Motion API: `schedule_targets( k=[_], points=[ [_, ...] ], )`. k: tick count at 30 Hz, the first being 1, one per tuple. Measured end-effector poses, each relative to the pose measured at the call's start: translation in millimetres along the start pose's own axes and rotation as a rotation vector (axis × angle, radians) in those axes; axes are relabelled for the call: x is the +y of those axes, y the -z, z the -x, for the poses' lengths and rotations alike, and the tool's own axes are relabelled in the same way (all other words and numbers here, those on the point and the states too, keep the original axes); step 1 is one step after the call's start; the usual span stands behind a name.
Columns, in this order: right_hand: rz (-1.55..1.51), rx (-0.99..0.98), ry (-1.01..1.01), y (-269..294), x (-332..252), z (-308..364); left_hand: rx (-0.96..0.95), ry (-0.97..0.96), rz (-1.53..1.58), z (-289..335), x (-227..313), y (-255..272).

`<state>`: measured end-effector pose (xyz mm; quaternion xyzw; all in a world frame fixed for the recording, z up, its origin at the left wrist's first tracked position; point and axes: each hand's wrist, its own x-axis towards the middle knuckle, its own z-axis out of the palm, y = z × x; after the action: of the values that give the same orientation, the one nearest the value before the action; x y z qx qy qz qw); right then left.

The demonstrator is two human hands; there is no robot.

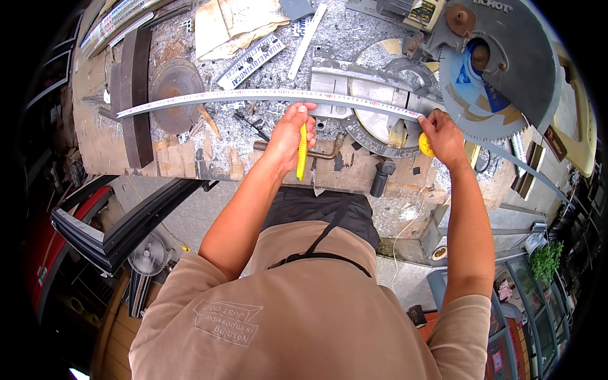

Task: The person measures a metal frame with a tape measure, cuts a piece of metal trim using a power miter saw, and then fits the cut trim onto the frame.

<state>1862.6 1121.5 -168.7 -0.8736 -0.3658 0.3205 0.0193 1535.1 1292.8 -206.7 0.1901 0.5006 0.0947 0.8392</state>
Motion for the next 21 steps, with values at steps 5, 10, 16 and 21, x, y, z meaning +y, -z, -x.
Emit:
schedule_targets(
  k=[5,10,16,21],
  points=[
    [0.007,-0.007,-0.002,0,1,0,-0.018,0.000,0.001,0,0,1],
    [0.011,0.002,0.005,1,-1,1,-0.039,0.000,0.005,0,0,4],
    [0.014,-0.006,-0.005,1,1,0,-0.035,0.017,-0.074,2,6,7],
    [0.025,-0.017,-0.011,1,3,-1,-0.007,-0.018,-0.512,11,-14,33]
  ],
)
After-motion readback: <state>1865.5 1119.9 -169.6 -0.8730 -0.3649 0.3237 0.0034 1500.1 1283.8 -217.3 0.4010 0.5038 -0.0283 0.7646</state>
